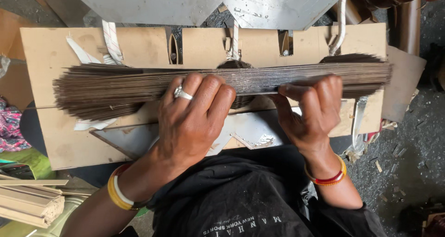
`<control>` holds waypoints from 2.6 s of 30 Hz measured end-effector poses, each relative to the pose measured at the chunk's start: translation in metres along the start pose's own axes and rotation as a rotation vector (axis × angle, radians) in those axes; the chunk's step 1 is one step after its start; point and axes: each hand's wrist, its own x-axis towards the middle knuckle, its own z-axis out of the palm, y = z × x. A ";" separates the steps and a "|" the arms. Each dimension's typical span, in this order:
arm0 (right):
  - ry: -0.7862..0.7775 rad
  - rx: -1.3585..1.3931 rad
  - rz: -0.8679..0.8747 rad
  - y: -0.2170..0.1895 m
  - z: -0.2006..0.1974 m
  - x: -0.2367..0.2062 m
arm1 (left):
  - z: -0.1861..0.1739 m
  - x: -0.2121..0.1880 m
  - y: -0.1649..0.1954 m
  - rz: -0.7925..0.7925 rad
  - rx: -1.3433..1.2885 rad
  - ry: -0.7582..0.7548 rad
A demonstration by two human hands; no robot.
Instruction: The person aligns a bundle of thin wooden sticks on a jig, repeatedly adjusting their position and using a metal bar to press them into place. The sticks are held in a wooden frame with notches, and the person uses both hands to ensure they are straight and evenly spaced.
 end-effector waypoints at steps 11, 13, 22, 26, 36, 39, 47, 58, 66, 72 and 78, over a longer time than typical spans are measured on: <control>-0.252 -0.294 -0.185 0.013 -0.025 0.025 | -0.035 0.019 -0.036 0.216 0.241 -0.293; -0.352 -0.376 -0.225 0.018 -0.033 0.032 | -0.049 0.023 -0.060 0.245 0.146 -0.398; -0.474 -0.314 -0.280 0.043 -0.024 0.039 | -0.029 0.009 -0.076 0.152 -0.131 -0.584; -0.499 -0.344 -0.262 0.054 -0.021 0.031 | -0.025 0.024 -0.063 0.129 -0.122 -0.612; -0.373 -0.329 -0.286 0.079 -0.006 0.005 | -0.002 -0.010 -0.064 0.280 0.269 -0.496; -0.374 -0.293 -0.303 0.084 -0.004 0.004 | -0.003 -0.006 -0.064 0.236 0.174 -0.497; -0.139 -0.403 -0.384 0.030 -0.023 -0.017 | -0.017 -0.024 -0.022 0.502 0.568 0.045; -0.603 0.081 0.109 -0.045 -0.016 -0.026 | -0.002 -0.074 0.026 -0.248 -0.185 -0.415; -0.512 -0.065 0.002 -0.054 -0.018 -0.029 | -0.016 -0.071 0.032 -0.275 -0.223 -0.350; -0.362 -0.164 0.025 -0.030 -0.054 -0.045 | -0.024 -0.085 0.037 0.189 0.496 -0.025; -0.413 -0.100 0.188 0.033 -0.109 -0.057 | -0.033 -0.067 0.036 0.206 0.418 -0.212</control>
